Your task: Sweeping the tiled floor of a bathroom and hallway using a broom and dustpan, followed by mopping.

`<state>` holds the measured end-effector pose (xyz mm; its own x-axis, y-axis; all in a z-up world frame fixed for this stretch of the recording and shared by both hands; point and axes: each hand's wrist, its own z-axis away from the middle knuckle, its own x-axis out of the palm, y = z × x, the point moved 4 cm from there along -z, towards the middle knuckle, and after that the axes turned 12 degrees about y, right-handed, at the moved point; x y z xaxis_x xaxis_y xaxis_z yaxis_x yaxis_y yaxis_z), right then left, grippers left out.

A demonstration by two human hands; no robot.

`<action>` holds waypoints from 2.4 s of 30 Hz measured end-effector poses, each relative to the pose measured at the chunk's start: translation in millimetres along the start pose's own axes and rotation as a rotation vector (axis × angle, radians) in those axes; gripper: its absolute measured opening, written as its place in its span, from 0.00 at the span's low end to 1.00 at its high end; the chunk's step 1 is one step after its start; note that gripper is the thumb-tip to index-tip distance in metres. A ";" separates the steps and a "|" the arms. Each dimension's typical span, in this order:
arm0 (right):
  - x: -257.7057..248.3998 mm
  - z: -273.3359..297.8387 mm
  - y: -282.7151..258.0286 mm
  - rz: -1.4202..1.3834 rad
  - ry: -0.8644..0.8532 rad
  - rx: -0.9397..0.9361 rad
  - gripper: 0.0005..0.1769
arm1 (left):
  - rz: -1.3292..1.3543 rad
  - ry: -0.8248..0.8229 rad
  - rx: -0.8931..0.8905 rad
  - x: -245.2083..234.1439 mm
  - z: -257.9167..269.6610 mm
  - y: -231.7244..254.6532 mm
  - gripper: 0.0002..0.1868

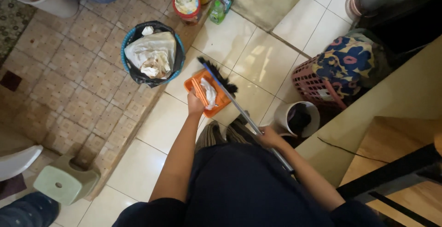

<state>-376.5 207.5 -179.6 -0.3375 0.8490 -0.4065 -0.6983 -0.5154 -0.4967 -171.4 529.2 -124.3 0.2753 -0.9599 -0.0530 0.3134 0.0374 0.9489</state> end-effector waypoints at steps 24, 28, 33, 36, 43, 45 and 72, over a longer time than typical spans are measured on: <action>-101.1 -4.0 110.3 0.008 0.379 0.166 0.14 | -0.270 0.040 0.141 -75.9 8.0 8.0 0.09; -57.7 16.8 74.5 0.025 0.269 0.196 0.13 | -0.231 0.008 0.203 -69.1 20.5 1.8 0.10; -5.1 3.0 47.0 0.136 0.082 -0.210 0.14 | -0.164 0.067 0.254 -48.2 24.5 -9.4 0.08; -0.4 40.6 -15.1 -0.056 -0.039 -0.066 0.14 | -0.171 0.053 0.146 -44.8 25.5 -9.7 0.09; -44.7 84.8 -43.1 -0.118 -0.074 0.048 0.10 | -0.177 0.080 0.291 -59.3 15.2 -11.1 0.12; -74.2 98.9 -45.0 -0.108 0.034 0.106 0.09 | -0.238 0.071 0.292 -65.9 10.8 -23.8 0.14; -0.1 45.1 -41.8 0.076 -0.040 -0.031 0.15 | -0.103 0.071 0.211 -61.8 23.6 -10.7 0.09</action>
<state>-375.7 234.2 -124.3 -0.4140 0.8110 -0.4134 -0.6500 -0.5813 -0.4894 -213.2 581.6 -123.8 0.3175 -0.9333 -0.1677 0.1488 -0.1257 0.9808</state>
